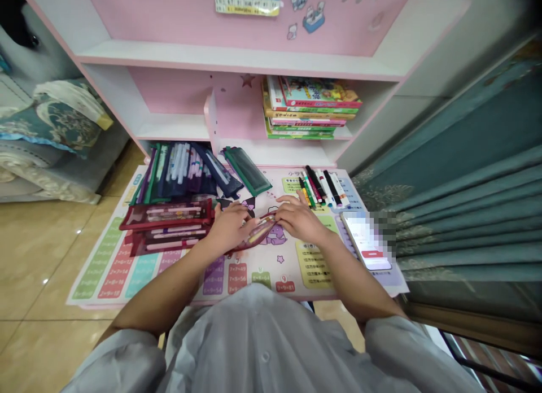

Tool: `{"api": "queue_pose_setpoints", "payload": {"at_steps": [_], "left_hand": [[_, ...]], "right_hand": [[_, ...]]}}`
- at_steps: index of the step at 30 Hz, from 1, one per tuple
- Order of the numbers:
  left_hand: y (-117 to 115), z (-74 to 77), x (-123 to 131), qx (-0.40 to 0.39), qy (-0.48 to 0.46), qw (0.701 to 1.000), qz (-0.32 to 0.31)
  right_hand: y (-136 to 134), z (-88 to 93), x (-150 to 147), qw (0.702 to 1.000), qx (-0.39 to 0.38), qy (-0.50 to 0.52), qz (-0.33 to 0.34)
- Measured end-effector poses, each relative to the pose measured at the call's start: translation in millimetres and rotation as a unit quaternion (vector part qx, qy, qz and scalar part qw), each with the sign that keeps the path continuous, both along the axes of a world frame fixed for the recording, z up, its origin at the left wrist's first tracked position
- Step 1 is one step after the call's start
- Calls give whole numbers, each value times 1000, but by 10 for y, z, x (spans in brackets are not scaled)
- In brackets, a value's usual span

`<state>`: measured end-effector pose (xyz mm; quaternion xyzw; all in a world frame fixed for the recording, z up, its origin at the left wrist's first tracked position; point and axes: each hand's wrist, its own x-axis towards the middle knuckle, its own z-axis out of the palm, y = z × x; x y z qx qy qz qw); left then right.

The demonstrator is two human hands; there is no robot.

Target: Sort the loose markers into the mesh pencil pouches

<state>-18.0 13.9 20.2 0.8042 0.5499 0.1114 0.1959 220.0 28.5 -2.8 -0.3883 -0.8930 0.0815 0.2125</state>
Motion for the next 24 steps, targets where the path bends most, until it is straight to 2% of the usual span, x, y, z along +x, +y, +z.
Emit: {"api": "queue_pose_setpoints", "payload": {"at_steps": [4,8,10,13,19,24], "left_hand": [[6,44,-40,-11,-26,999,41],[-83,0,-158,28,-43,997,60],[-154,-36,-246,42,-41,998,39],[-237,-88,-359,52,-34,998,-30],[-187,-227,-450,103,6,994,-38],[-126,-362,-518,149,-63,987,-11]], "right_hand": [[61,-14,113,1000,-19,12,-4],[105,-20,163,999,-34,26,-9],[117,-20,177,998,-42,30,-20],[127,-20,185,998,-51,31,-32],[135,-36,164,998,-29,29,-41],[122,-69,167,998,-20,28,-45]]}}
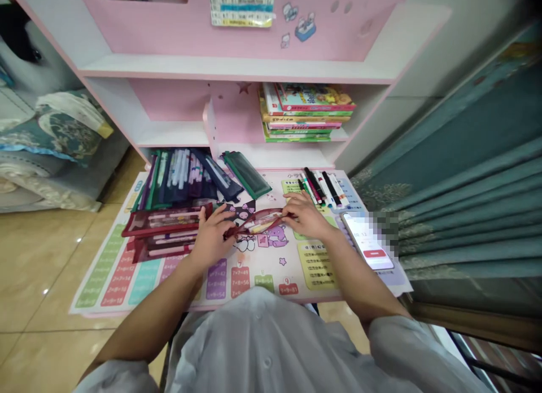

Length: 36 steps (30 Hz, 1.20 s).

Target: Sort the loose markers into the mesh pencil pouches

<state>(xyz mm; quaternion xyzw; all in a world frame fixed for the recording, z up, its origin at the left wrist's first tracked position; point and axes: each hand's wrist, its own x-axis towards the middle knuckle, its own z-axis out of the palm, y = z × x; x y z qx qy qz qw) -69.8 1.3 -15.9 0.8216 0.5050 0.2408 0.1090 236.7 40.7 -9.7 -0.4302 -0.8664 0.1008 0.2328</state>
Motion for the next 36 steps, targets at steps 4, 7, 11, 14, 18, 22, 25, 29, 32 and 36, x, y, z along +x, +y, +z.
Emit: {"api": "queue_pose_setpoints", "payload": {"at_steps": [4,7,11,14,18,22,25,29,32,36], "left_hand": [[-10,-37,4,4,-32,999,2],[-19,-38,30,-5,-50,999,4],[-20,-49,46,-11,-58,998,3],[-17,-58,40,-8,-49,999,6],[-12,-47,29,-5,-31,1000,2],[-7,-39,27,-9,-21,1000,-7],[-6,-40,27,-14,-23,1000,-6],[-4,-35,21,-15,-20,1000,0],[-1,-33,22,-15,-21,1000,-4],[2,-27,32,-21,-25,999,0]], "right_hand": [[-45,77,-90,999,46,-10,-5],[-111,195,-302,994,105,3,11],[-230,245,-714,988,138,-1,75],[-301,152,-964,986,142,-4,85],[-331,31,-1078,992,121,6,46],[-333,29,-1053,993,113,8,37],[-346,42,-1058,991,128,4,32],[-366,36,-1104,988,155,-7,20],[-370,38,-1119,985,172,-20,23],[-365,42,-1106,980,190,-40,35]]}}
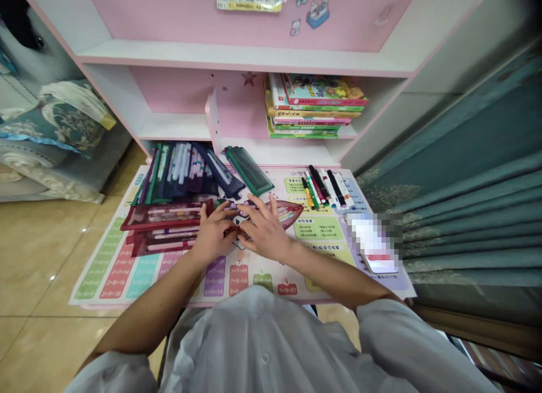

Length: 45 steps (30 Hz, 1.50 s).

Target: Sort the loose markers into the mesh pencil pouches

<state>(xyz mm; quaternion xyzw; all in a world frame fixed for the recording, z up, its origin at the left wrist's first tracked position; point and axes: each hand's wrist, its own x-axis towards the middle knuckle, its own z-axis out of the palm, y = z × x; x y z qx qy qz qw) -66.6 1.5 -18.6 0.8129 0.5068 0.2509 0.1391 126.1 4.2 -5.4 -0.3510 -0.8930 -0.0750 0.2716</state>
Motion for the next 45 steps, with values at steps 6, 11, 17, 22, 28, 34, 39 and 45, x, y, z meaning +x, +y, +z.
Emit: {"api": "queue_pose_setpoints", "payload": {"at_steps": [6,11,17,22,28,34,39,45], "left_hand": [[0,29,10,-10,-4,1000,8],[-2,25,9,-8,-11,1000,5],[-18,62,18,8,-32,999,21],[-17,64,15,16,-32,999,26],[-13,42,-2,5,-40,999,16],[10,40,-25,-1,-43,999,6],[27,54,-32,-13,-40,999,3],[28,90,-26,-26,-38,999,2]], "right_hand": [[-5,-15,-4,1000,-6,7,3],[-13,47,-7,995,-94,44,-5],[-7,123,11,982,-175,66,-8],[3,107,13,985,-164,47,-5],[16,70,32,986,-163,45,11],[13,111,62,980,-194,42,17],[30,143,72,978,-207,34,11],[37,177,75,976,-214,25,9]]}}
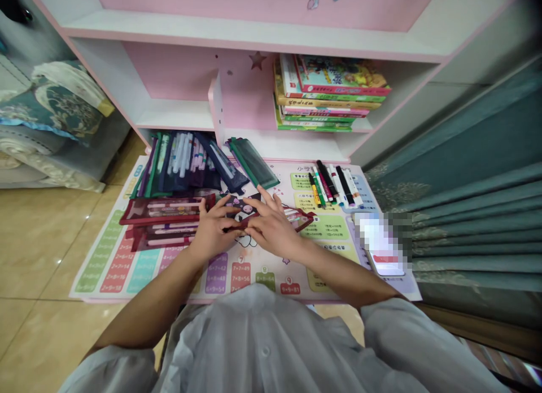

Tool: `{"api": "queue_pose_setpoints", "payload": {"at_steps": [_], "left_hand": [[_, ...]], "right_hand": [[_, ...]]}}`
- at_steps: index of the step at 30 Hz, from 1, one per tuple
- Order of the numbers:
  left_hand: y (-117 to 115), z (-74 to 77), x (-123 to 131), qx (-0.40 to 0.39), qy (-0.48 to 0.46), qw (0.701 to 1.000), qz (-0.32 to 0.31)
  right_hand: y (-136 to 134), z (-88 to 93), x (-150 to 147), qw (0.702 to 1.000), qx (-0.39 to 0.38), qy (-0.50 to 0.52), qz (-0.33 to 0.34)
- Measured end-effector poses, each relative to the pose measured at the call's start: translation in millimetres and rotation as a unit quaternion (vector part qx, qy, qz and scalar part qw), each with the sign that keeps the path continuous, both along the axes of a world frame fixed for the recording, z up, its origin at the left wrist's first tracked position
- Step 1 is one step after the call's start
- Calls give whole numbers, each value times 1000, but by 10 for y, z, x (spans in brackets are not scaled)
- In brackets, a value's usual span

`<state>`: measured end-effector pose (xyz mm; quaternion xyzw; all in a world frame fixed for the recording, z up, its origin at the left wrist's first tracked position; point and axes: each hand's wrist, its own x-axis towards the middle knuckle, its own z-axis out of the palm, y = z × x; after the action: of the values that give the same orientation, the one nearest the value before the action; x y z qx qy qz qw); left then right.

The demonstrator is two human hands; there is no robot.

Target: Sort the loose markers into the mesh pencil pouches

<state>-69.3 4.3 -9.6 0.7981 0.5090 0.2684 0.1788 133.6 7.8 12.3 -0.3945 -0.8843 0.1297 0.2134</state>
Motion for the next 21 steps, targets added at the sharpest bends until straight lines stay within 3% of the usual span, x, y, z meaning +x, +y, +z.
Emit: {"api": "queue_pose_setpoints", "payload": {"at_steps": [21], "left_hand": [[3,-5,-46,-15,-28,999,17]], "right_hand": [[55,22,79,1000,-9,-18,-20]]}}
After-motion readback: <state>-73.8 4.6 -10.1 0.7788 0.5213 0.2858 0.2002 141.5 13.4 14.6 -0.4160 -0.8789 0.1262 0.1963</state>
